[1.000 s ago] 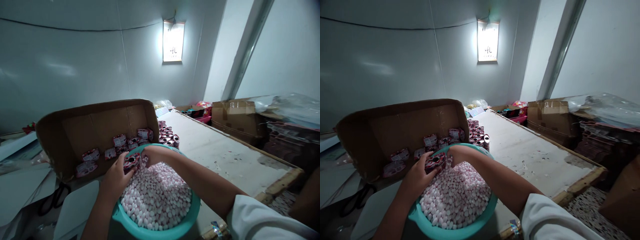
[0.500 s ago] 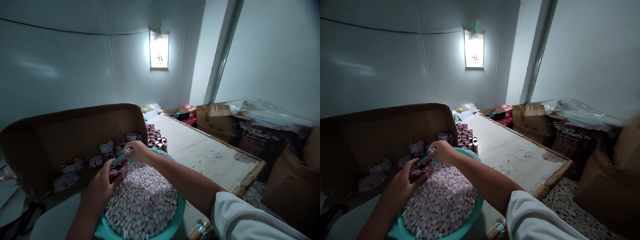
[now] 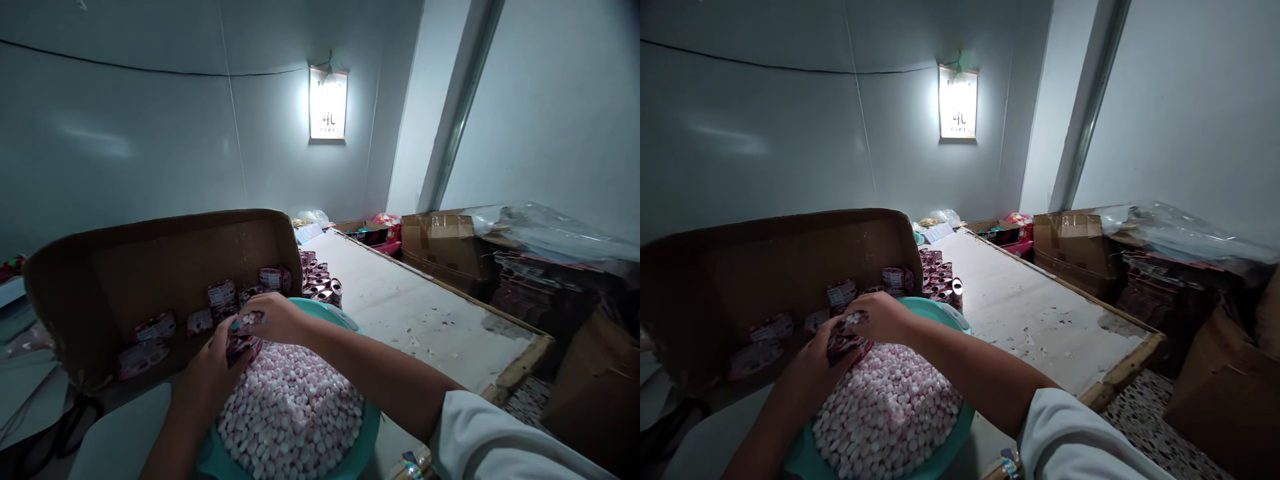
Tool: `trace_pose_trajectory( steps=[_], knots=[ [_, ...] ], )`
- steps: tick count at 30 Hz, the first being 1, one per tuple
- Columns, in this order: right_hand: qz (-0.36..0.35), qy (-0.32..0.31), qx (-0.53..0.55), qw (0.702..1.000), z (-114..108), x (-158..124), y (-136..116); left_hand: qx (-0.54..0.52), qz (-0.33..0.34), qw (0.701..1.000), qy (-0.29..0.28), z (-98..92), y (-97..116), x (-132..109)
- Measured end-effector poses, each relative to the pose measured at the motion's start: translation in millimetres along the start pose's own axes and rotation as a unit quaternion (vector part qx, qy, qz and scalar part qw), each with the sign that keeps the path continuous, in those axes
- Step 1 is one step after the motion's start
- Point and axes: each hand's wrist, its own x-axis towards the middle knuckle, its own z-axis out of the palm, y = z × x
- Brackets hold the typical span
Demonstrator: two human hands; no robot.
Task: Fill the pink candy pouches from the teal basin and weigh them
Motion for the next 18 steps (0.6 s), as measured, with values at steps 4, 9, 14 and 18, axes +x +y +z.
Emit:
trace_pose_trajectory(
  steps=[4,9,14,18],
  knots=[
    [-0.011,-0.019,-0.01,1.0,3.4,-0.2,4.6,-0.007,-0.005,1.0,-0.006,-3.6,2.9,-0.1],
    [-0.024,-0.036,-0.012,0.999,5.0,0.0,5.7,-0.011,-0.005,1.0,-0.014,-3.6,1.6,0.2],
    [-0.027,-0.036,-0.014,0.999,4.1,0.4,3.8,-0.012,0.004,1.0,-0.008,-1.3,0.5,-2.4],
    [-0.029,-0.039,-0.016,0.999,3.1,-0.1,0.3,-0.006,-0.001,1.0,-0.004,-2.0,2.0,-4.2]
  ],
)
